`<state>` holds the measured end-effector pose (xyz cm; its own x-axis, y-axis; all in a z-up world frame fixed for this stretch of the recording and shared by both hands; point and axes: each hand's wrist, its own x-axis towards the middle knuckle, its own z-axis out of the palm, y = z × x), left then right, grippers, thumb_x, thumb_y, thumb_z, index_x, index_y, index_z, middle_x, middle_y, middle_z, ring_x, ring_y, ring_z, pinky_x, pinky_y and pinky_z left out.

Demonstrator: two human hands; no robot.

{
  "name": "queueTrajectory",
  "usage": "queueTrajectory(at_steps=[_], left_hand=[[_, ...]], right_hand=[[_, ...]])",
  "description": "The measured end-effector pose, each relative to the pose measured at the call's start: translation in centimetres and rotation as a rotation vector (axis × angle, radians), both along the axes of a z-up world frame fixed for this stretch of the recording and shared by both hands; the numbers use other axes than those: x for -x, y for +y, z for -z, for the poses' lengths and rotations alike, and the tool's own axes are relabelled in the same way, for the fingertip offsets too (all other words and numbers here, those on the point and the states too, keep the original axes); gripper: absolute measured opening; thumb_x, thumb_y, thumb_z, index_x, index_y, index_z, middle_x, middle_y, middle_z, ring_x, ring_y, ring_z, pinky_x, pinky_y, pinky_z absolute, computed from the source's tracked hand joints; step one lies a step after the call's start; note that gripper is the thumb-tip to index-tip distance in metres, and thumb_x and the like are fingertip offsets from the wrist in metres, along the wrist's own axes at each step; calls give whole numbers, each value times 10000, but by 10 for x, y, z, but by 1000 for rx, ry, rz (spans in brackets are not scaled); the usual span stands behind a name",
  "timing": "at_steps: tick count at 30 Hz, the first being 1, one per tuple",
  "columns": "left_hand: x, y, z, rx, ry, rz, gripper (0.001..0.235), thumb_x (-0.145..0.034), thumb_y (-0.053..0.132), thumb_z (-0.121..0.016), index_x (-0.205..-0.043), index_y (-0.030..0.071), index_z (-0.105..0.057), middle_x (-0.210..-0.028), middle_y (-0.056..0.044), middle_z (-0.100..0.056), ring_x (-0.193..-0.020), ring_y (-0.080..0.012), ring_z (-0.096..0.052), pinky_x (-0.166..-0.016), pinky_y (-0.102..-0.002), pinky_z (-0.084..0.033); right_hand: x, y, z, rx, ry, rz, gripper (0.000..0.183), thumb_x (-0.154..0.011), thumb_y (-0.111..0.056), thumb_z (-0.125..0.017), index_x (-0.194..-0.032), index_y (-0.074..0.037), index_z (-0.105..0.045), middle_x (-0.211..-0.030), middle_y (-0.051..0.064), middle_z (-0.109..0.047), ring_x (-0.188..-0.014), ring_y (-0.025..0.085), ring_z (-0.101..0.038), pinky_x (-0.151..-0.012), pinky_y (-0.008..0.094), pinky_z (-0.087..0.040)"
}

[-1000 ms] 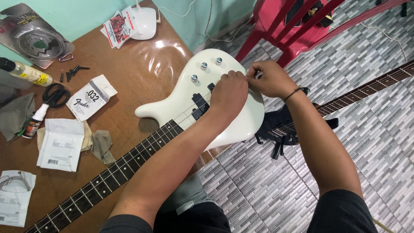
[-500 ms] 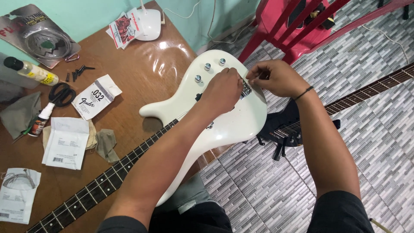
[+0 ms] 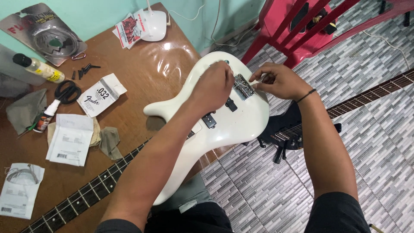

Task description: The person installs a new string on a white electric bass guitar. They thread the string through the bridge, pull it taut, and then wind it onto the tuning peg at the headstock.

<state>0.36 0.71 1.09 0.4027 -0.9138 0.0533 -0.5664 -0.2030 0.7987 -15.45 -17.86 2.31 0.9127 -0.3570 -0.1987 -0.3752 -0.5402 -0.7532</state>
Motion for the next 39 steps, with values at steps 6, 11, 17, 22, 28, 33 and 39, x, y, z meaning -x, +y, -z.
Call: queueTrajectory(at_steps=[6,11,17,22,28,33,39], left_hand=[[10,5,11,277,111,62,157,-1085,181,-348,-1007,69,-426,-772,-216,-659,-681,-353,-690,-598,-452,-506],[17,2,26,271,202,134,208,-1114,290,-247,-1063,140,-381,-775,-86,-669,-749,-247,-720,-711,-409,-558],[16,5,29,380,151,66,161,-1110,256,-335,-1062,134,-428,-726,-122,-646,-693,-317,-707,-642,-445,-543],[6,28,-2,463,57,18,186,-1116,280,-335,-1049,140,-439,-738,-109,-620,-725,-323,-716,-667,-435,-569],[-4,75,-50,403,-173,-92,129,-1115,261,-355,-1127,153,-424,-748,-163,-601,-721,-429,-695,-635,-546,-550],[-8,139,-98,253,-201,-234,127,-1098,286,-344,-1182,195,-372,-778,-181,-671,-714,-491,-706,-678,-610,-552],[-12,216,-135,235,-269,-412,179,-1098,318,-331,-1201,176,-365,-823,-205,-690,-795,-503,-703,-697,-616,-542]], right_hand=[[-10,4,-2,13,48,5,169,-870,-45,-776,-1037,-26,-765,-904,157,-714,-811,272,-695,-718,378,-580],[-9,4,0,8,47,3,184,-862,-33,-778,-1044,-17,-756,-901,162,-717,-814,273,-695,-719,388,-577],[-8,-19,19,2,30,8,211,-828,-2,-696,-1031,-41,-734,-901,117,-673,-814,242,-664,-720,384,-565],[-9,-21,26,74,53,18,231,-789,-2,-736,-1018,-35,-739,-897,151,-687,-801,278,-670,-698,394,-560],[-9,-8,5,193,157,55,181,-801,-54,-773,-981,-65,-763,-928,158,-725,-846,310,-691,-757,416,-553],[-16,15,-16,274,218,22,157,-839,-77,-768,-995,-63,-770,-970,184,-753,-888,356,-708,-801,443,-555],[-36,59,-42,401,338,-86,222,-827,-90,-766,-1046,-126,-773,-1026,105,-779,-1070,328,-715,-935,475,-535]])
